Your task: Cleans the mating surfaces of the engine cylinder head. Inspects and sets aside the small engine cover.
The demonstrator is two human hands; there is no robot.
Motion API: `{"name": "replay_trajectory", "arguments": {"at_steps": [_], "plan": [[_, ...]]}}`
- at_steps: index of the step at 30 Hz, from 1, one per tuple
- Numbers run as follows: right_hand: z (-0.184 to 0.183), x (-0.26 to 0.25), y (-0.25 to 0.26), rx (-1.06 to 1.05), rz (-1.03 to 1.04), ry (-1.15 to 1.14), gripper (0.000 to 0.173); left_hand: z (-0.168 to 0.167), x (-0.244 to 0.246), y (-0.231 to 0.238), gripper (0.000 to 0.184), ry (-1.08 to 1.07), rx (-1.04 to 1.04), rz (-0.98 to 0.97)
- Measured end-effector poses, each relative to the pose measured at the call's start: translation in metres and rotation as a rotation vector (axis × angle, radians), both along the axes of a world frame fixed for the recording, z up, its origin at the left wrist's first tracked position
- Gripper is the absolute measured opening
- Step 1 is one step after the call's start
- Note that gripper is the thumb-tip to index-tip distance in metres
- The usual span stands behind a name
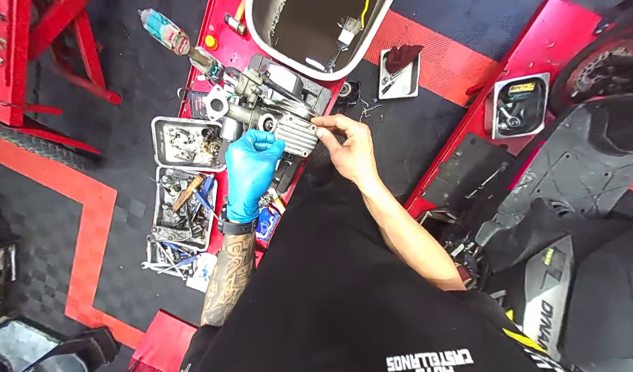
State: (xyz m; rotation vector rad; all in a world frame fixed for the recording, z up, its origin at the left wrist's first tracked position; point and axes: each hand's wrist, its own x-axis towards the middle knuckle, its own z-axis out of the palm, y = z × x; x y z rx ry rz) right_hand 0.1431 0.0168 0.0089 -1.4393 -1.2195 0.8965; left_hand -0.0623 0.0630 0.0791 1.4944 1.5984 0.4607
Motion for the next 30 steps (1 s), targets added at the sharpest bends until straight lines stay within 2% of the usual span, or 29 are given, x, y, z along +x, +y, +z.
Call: {"name": "replay_trajectory", "arguments": {"at_steps": [11,18,25,30], "plan": [[0.0,0.015,0.018,-0.052,0.098,0.079,0.011,-0.002,0.001,-0.006,0.018,-0.152,0.039,0.038],[-0.003,0.021,0.023,-0.079,0.139,0.203,0.013,0.003,-0.003,0.0,0.016,-0.146,0.002,-0.026],[-0.004,0.022,0.025,-0.07,0.16,0.167,0.011,0.008,-0.001,0.004,0.013,-0.047,0.004,-0.076],[0.002,0.02,0.024,0.044,0.116,0.178,0.012,0.014,0.002,0.001,0.02,-0.051,0.018,-0.069]]}}
